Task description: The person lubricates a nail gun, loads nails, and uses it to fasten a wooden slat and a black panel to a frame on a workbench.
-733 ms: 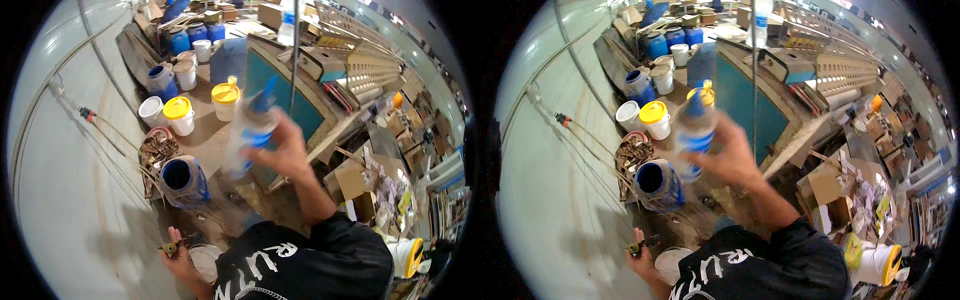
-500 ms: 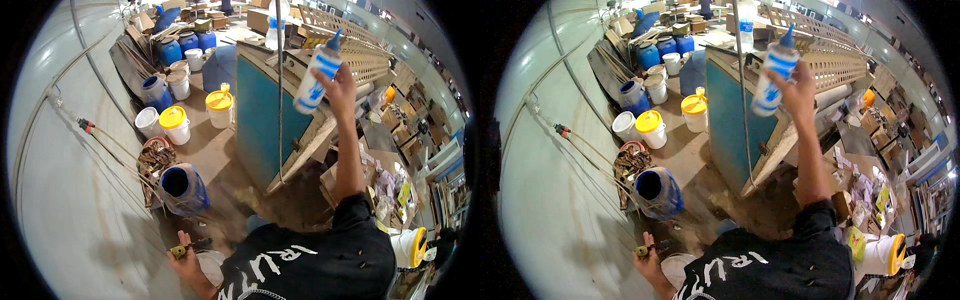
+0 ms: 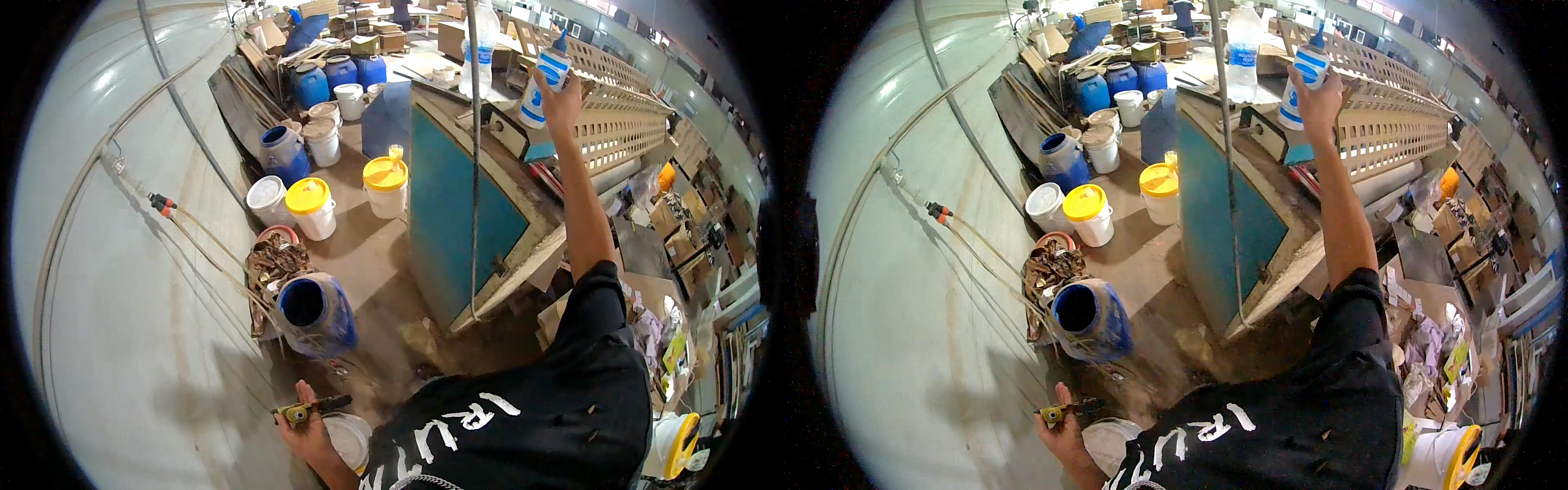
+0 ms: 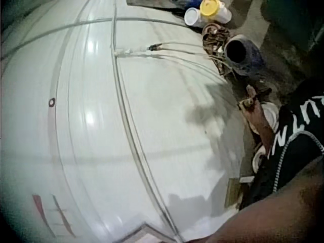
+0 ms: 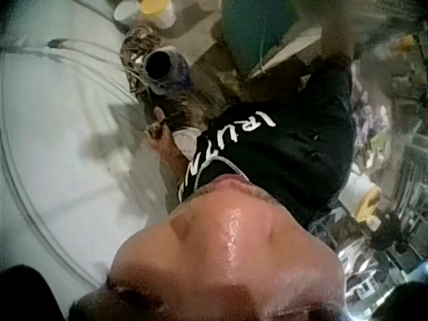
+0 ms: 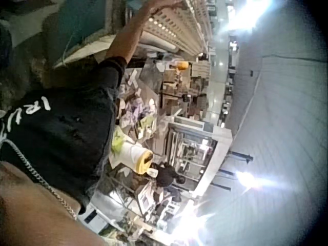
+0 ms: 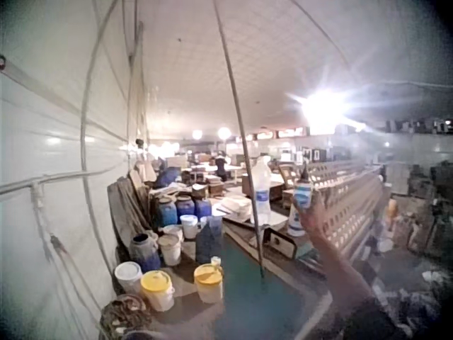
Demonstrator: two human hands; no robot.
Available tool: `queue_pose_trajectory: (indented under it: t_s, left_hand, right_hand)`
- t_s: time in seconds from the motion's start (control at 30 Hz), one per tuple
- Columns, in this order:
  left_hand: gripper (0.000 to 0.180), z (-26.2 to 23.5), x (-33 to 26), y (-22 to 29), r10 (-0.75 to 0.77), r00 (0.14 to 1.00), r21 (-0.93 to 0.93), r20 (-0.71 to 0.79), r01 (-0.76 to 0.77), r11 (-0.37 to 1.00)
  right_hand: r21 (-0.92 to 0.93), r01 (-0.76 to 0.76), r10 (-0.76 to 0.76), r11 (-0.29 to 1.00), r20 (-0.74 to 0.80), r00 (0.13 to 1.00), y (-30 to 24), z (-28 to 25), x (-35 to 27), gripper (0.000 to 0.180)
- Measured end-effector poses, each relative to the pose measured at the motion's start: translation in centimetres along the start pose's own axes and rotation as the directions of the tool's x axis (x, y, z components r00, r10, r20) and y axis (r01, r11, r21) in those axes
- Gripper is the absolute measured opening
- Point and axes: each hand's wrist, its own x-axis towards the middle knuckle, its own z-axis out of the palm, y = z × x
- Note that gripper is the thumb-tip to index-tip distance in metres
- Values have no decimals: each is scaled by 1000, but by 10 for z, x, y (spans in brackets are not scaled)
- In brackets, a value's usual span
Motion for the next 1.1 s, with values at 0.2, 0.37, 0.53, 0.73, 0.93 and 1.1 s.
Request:
queue_pose_trajectory:
  t_s: [0.2,0.37,0.53,0.73,0.93,1.1]
  left_hand:
    - [71,-9,8,-23,-39,999,71,-23,41,997]
    - [63,0,4,-55,-86,996,96,5,85,992]
    - [61,2,-2,-77,-20,999,173,-27,24,985]
    - [57,-7,-2,-75,-41,999,186,-2,40,982]
    - [55,-9,-7,-65,-4,1000,139,-9,5,990]
    - [57,-16,-6,-61,27,999,144,-31,-23,989]
  right_hand:
    - [68,182,-174,981,-102,979,29,12,1,74]
    - [24,93,-96,995,134,986,18,-7,3,70]
    - [88,-1,-26,996,299,954,-6,-31,2,61]
    - [75,102,-119,992,275,954,-2,-14,-1,70]
    - [21,12,-19,1000,357,934,-3,-13,-11,81]
    - [70,17,-42,997,368,929,21,-24,-7,84]
